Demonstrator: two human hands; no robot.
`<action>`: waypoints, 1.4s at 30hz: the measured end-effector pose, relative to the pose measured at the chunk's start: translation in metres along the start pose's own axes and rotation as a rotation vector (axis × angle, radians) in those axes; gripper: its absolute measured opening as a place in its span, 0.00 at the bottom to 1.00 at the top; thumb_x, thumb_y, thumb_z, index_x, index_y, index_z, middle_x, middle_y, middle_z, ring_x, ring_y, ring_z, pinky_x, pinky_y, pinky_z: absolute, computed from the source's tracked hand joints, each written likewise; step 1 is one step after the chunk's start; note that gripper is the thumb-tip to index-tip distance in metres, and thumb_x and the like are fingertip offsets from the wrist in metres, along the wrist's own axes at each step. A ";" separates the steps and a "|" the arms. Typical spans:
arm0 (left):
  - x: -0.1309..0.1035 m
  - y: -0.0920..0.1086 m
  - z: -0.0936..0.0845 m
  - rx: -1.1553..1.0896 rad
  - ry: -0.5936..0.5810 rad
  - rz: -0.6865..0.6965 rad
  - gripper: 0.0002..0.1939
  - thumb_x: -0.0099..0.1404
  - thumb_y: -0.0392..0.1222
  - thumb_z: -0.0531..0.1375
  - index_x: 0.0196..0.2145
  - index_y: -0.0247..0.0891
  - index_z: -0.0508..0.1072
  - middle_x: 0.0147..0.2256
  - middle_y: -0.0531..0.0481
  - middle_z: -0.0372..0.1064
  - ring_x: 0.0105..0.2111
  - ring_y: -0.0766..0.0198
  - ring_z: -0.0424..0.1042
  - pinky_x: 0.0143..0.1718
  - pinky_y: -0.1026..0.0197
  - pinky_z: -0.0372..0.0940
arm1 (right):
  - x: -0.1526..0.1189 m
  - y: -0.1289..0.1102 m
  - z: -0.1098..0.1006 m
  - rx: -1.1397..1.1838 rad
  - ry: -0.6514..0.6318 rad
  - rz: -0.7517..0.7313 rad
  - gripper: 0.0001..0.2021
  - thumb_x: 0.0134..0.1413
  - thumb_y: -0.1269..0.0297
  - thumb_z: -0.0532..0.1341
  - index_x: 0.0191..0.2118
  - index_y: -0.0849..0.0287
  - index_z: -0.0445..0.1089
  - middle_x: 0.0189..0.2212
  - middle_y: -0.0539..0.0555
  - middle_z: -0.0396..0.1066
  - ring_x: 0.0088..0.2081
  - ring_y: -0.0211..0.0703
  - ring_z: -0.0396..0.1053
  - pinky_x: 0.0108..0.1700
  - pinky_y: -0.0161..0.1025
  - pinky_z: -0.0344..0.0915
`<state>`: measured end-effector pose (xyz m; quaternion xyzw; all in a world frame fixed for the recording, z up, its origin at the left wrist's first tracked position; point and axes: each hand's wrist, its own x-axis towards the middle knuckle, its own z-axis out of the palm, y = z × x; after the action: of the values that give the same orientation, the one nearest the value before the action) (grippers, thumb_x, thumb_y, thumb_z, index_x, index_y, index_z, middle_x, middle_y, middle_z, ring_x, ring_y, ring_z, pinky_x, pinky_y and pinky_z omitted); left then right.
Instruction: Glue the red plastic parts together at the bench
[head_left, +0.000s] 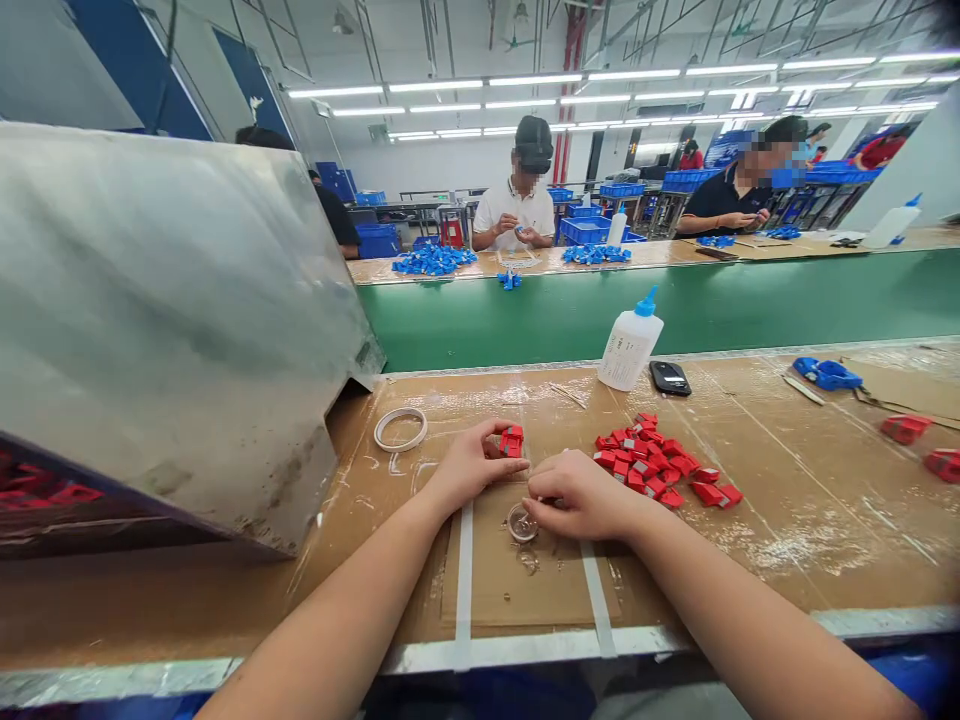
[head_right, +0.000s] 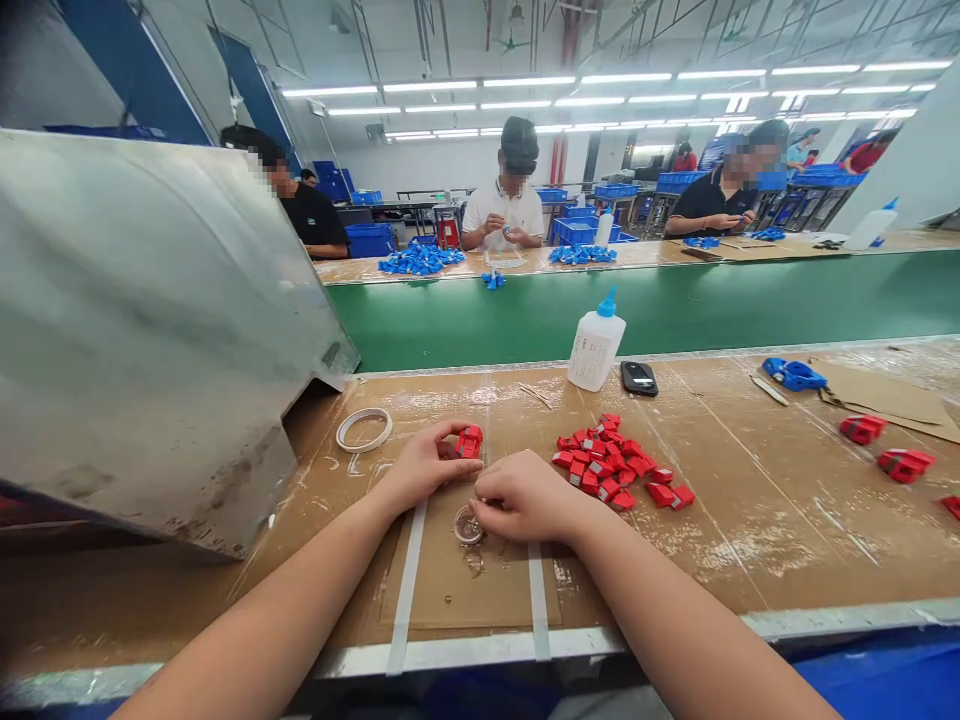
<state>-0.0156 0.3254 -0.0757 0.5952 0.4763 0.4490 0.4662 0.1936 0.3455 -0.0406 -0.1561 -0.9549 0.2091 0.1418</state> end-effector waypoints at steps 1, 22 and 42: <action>-0.001 -0.001 0.000 0.014 -0.013 -0.012 0.26 0.55 0.47 0.72 0.50 0.38 0.72 0.32 0.54 0.73 0.30 0.65 0.70 0.33 0.63 0.63 | 0.000 0.000 0.000 0.021 -0.004 0.009 0.18 0.61 0.65 0.58 0.22 0.60 0.52 0.19 0.46 0.52 0.24 0.33 0.50 0.30 0.37 0.45; -0.001 -0.004 0.002 0.215 -0.047 0.016 0.21 0.53 0.49 0.74 0.42 0.40 0.77 0.30 0.54 0.74 0.29 0.65 0.68 0.31 0.63 0.61 | 0.014 0.024 0.006 0.227 0.503 0.363 0.25 0.65 0.52 0.54 0.21 0.58 0.46 0.20 0.46 0.44 0.24 0.33 0.45 0.28 0.36 0.44; -0.001 -0.003 0.003 0.245 -0.047 0.013 0.23 0.52 0.56 0.74 0.40 0.43 0.77 0.29 0.57 0.70 0.28 0.66 0.65 0.31 0.62 0.59 | 0.013 0.031 0.010 0.127 0.434 0.410 0.23 0.64 0.55 0.55 0.21 0.59 0.48 0.20 0.46 0.46 0.24 0.32 0.47 0.29 0.36 0.45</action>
<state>-0.0129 0.3240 -0.0794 0.6611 0.5127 0.3764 0.3980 0.1855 0.3734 -0.0608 -0.3773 -0.8359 0.2543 0.3071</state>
